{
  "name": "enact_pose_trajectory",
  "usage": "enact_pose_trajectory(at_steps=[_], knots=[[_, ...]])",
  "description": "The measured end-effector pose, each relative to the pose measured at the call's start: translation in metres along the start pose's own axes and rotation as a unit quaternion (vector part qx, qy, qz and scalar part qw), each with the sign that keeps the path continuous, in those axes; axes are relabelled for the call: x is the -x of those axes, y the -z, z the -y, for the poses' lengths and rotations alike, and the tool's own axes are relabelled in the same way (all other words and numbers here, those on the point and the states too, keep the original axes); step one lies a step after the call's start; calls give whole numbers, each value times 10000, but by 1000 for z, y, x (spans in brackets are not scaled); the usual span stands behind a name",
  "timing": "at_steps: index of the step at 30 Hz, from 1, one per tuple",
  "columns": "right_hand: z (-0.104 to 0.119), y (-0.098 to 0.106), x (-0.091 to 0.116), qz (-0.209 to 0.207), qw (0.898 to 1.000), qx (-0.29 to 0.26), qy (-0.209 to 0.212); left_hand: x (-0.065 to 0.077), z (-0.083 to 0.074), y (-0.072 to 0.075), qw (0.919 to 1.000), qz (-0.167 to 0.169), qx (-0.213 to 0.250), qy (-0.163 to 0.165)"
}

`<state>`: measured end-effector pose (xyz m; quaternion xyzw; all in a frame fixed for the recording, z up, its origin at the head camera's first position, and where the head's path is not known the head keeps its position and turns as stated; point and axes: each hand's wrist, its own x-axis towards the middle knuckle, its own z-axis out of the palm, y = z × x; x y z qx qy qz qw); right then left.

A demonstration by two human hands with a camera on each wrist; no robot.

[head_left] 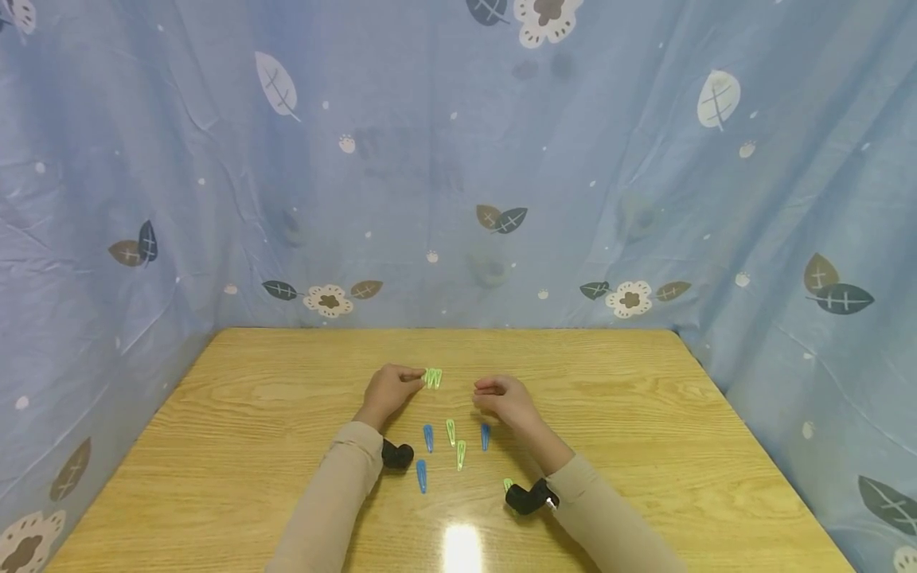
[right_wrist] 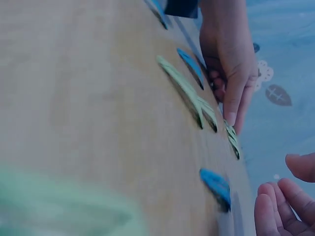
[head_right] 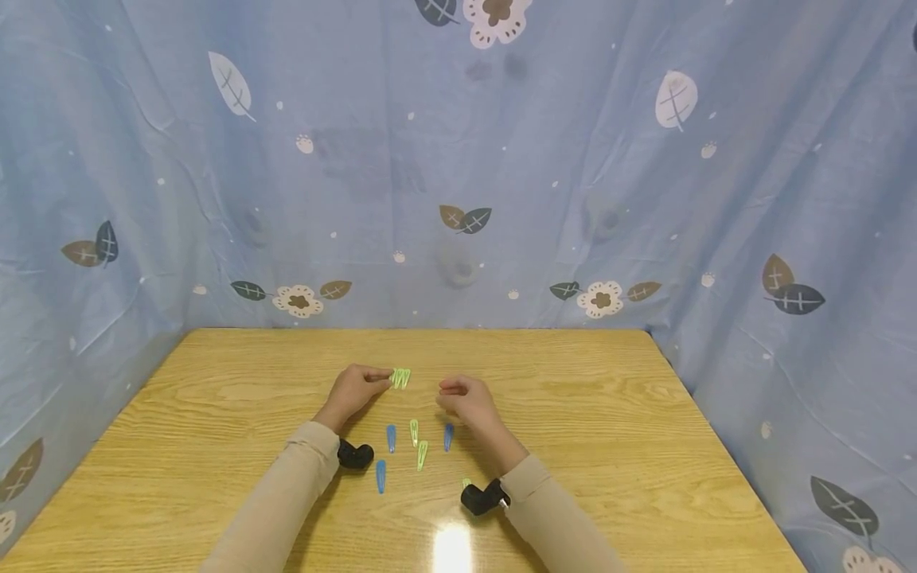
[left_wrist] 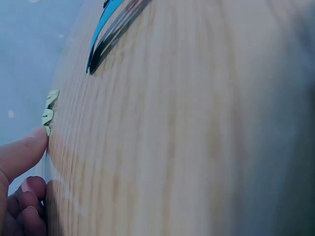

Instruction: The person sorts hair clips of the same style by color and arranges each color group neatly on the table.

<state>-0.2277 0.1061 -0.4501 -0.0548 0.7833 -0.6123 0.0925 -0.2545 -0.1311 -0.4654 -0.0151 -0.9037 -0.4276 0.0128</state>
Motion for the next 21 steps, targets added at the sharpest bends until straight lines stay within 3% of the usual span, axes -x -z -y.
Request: enact_pose_trajectory(at_steps=[8, 14, 21], knots=[[-8, 13, 40, 419, 9989, -65, 220, 2, -2, -1, 10000, -31, -55, -73], [-18, 21, 72, 438, 9985, -309, 121, 1, -2, 0, 9999, 96, -10, 97], [-23, 37, 102, 281, 9995, -147, 33, -3, 0, 0, 9997, 118, 34, 193]])
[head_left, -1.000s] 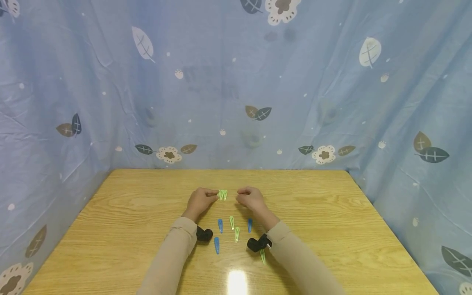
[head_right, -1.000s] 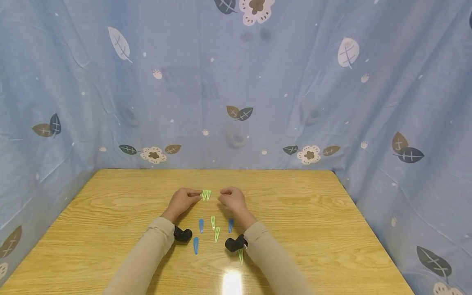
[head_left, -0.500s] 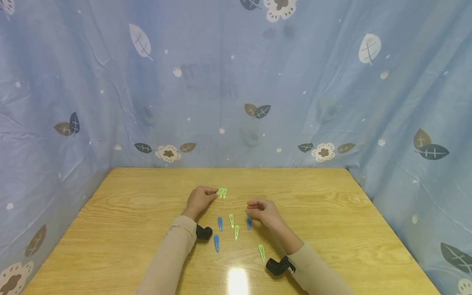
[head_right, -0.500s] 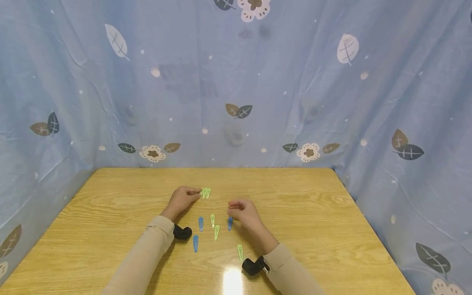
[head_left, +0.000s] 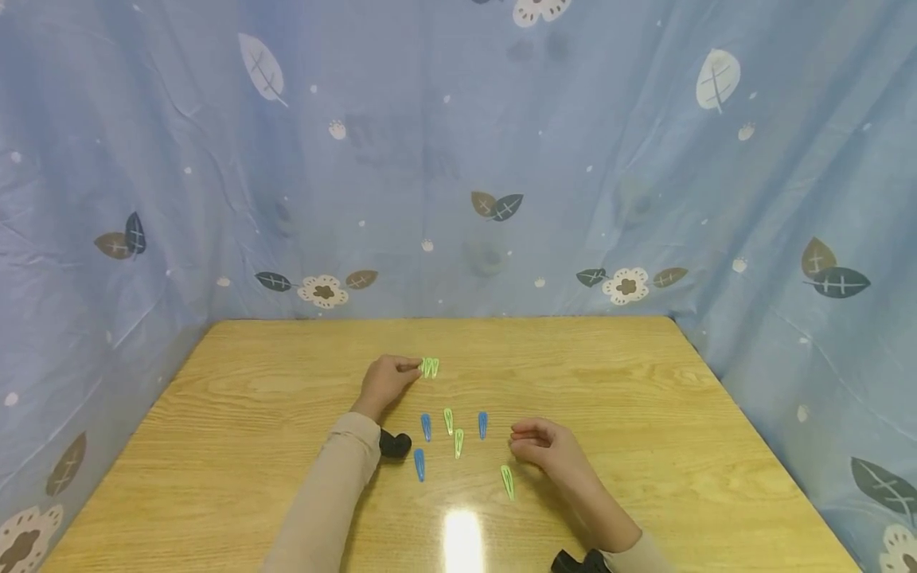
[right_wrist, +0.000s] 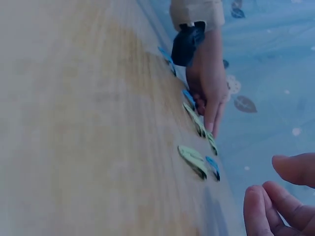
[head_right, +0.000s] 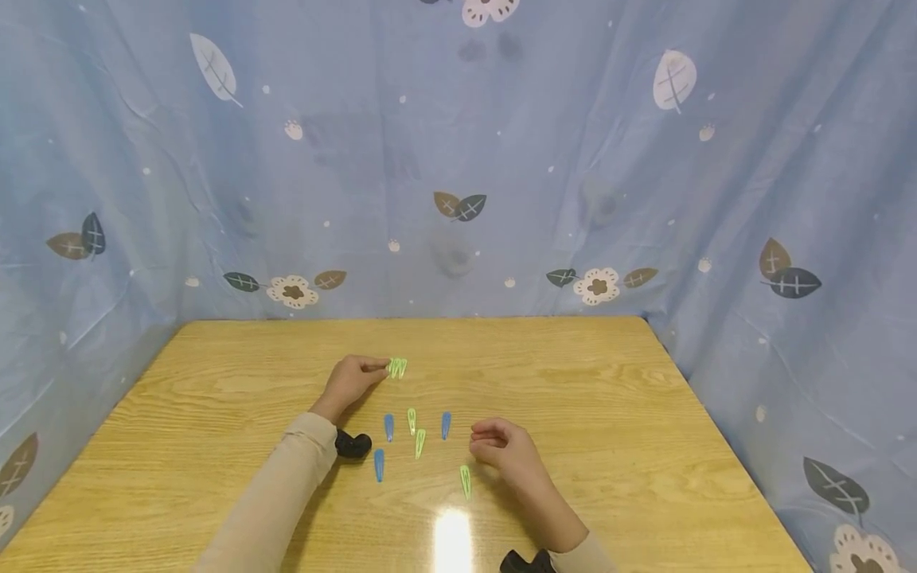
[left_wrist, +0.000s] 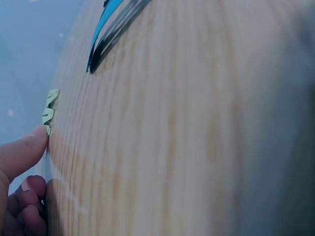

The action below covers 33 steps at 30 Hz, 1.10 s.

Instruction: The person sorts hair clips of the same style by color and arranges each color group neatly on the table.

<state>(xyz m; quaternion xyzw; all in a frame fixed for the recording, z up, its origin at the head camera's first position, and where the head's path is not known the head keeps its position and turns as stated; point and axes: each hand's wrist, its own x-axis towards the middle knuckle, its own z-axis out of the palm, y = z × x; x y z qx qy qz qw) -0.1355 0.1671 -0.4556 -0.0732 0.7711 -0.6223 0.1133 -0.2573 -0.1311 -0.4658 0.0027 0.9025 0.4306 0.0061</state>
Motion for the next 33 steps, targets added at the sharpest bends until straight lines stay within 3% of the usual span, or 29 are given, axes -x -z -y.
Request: enact_pose_trajectory(at_steps=[9, 16, 22, 33], knots=[[-9, 1, 21, 185, 9996, 36, -205, -1, 0, 1, 10000, -27, 4, -75], [-12, -11, 27, -57, 9976, 675, 148, 0, -1, 0, 10000, -30, 20, -26], [-10, -20, 31, -201, 9855, 1602, 519, 3, -4, 1, 10000, -22, 69, -62], [-5, -30, 32, -368, 9599, 2673, 765, -1, 2, -1, 10000, -14, 41, -44]])
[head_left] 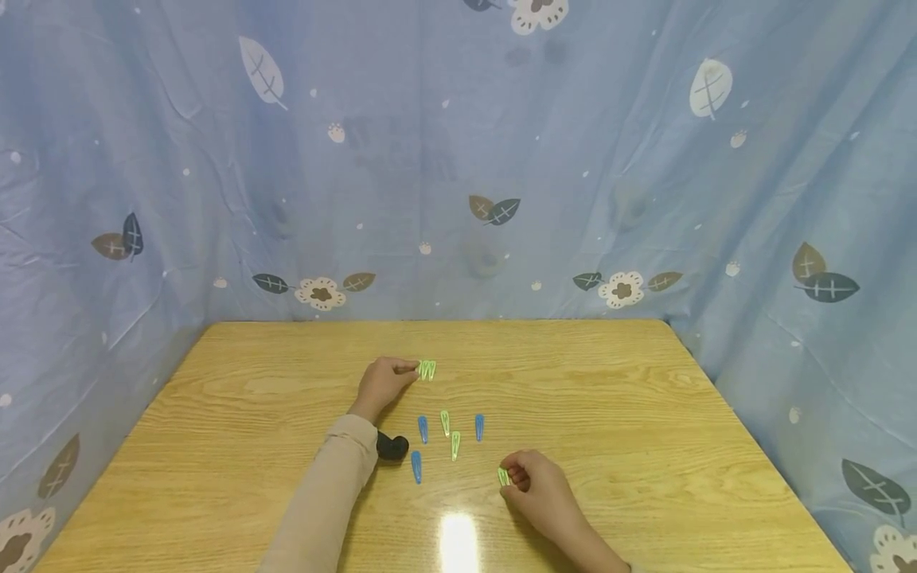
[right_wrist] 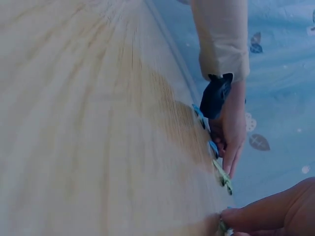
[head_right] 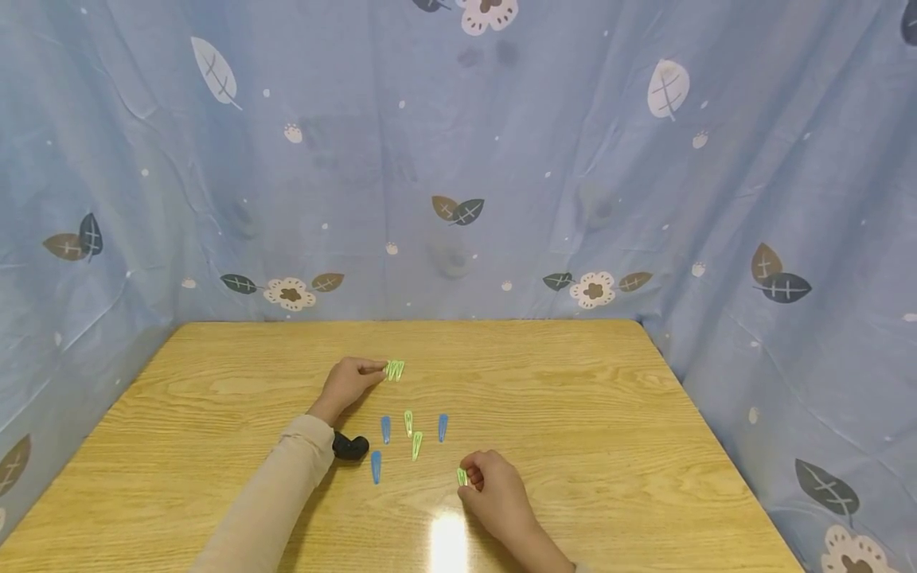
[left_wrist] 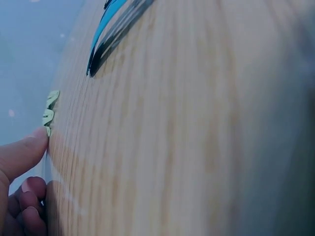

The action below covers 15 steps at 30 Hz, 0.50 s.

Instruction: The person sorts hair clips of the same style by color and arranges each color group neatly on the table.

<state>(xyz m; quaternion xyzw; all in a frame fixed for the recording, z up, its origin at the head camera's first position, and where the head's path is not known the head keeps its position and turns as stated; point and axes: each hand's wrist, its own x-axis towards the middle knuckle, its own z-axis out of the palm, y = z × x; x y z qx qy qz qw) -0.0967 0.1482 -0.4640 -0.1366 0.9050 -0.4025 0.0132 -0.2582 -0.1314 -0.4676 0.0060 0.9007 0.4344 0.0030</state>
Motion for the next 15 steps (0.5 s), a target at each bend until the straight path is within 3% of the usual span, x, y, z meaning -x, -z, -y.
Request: enact_pose_trajectory(at_steps=[6, 15], knots=[[6, -2, -2, 178, 9997, 115, 157, 2, -2, 1, 10000, 7, 14, 96], [7, -2, -5, 167, 9995, -265, 20, 3, -2, 1, 10000, -43, 65, 11]])
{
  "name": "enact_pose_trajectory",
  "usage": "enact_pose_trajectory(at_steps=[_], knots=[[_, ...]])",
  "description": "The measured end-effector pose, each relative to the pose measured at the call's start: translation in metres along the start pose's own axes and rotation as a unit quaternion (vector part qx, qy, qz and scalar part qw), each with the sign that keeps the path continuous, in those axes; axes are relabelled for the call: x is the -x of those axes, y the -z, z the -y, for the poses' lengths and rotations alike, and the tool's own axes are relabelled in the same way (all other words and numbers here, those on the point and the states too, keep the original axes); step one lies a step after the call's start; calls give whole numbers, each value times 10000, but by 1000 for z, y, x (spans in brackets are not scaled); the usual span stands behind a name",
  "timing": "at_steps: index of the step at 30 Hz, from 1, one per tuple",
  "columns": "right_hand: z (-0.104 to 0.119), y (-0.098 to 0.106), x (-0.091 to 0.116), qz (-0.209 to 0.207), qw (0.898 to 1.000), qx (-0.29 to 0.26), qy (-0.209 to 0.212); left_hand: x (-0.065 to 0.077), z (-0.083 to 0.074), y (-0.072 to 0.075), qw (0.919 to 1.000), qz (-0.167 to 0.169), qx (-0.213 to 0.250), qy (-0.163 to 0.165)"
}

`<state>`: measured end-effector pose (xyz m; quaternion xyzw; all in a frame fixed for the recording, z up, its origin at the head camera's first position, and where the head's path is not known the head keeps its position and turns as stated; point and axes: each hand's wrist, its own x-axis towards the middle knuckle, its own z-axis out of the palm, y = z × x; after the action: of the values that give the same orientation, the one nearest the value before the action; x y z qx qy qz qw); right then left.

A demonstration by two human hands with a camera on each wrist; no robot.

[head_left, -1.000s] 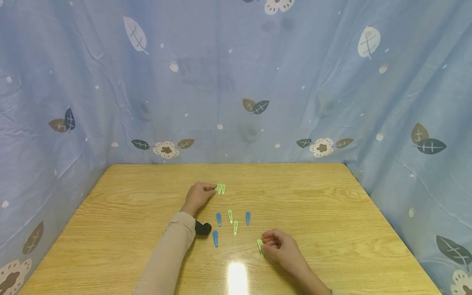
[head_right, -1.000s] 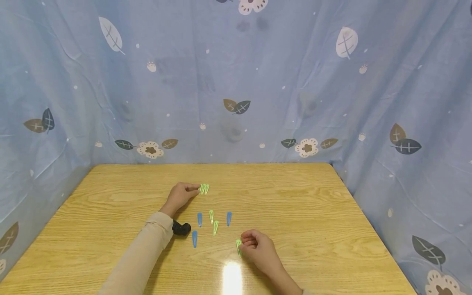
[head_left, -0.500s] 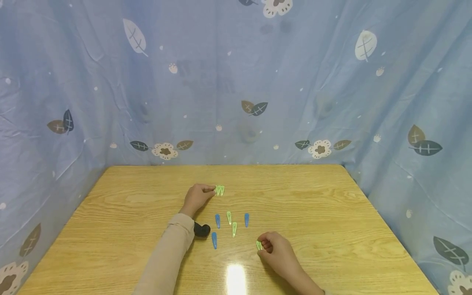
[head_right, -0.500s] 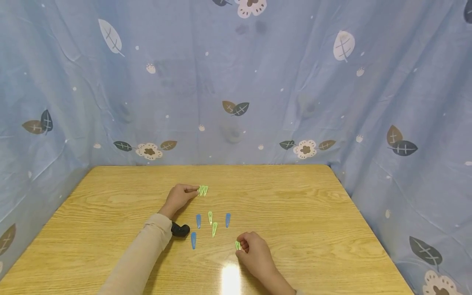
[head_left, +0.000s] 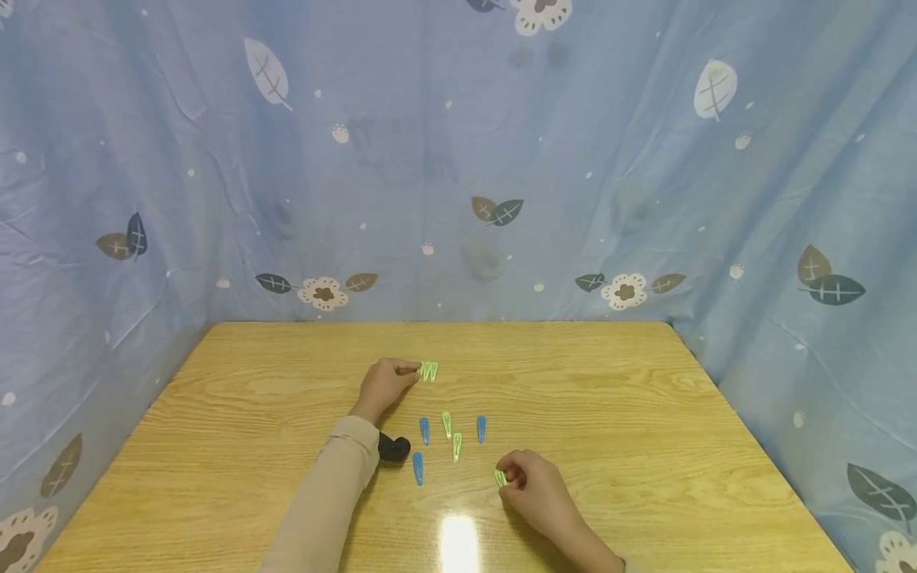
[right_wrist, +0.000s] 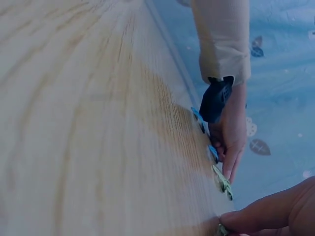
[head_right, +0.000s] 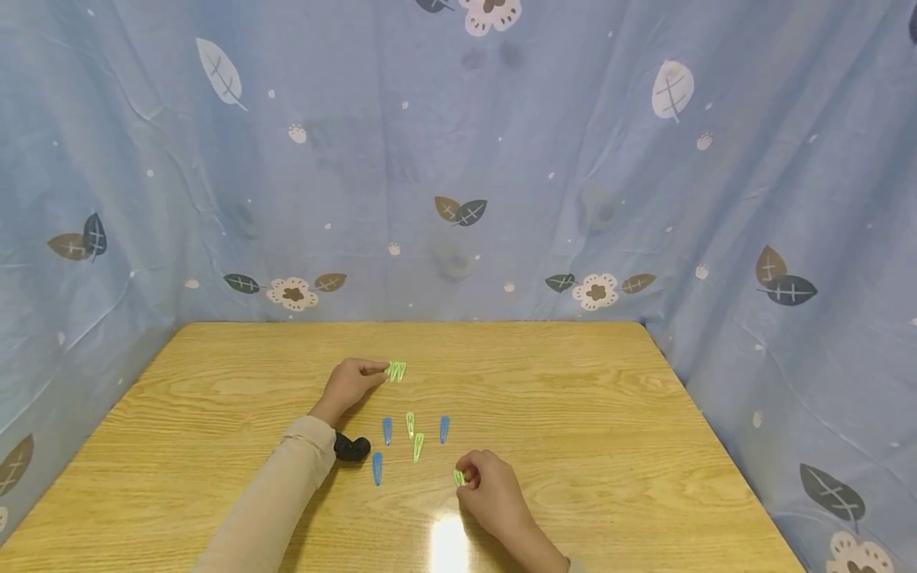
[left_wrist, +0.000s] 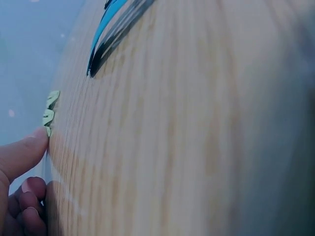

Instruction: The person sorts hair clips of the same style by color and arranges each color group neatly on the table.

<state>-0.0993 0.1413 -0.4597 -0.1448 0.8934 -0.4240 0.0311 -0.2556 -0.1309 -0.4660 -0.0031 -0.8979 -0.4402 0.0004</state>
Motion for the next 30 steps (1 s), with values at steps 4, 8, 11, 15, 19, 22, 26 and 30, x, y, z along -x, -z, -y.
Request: enact_pose_trajectory(at_steps=[4, 8, 11, 15, 19, 22, 26, 30], knots=[[-3, 1, -1, 4, 9995, -297, -110, -1, 0, 0, 10000, -32, 2, -22], [-9, 1, -3, 49, 9981, -543, -298, -2, 1, -1, 10000, 3, 5, 3], [-12, 2, -5, 41, 9964, -740, -411, -2, 2, -2, 10000, 29, 17, -5], [-14, 3, -6, 25, 9928, -1083, -518, -3, 3, -3, 10000, 50, 15, -4], [-14, 4, -7, 1, 9880, -1421, -605, -3, 3, -3, 10000, 54, 22, 12], [-15, 5, -8, -45, 9838, -1656, -683, -3, 2, -2, 10000, 40, 51, 1], [-17, 4, -10, -96, 9795, -1865, -753, -2, 2, -3, 9999, -35, -29, -135], [-17, 5, -12, -109, 9771, -1993, -734, -2, 3, -3, 9998, -54, -47, -162]])
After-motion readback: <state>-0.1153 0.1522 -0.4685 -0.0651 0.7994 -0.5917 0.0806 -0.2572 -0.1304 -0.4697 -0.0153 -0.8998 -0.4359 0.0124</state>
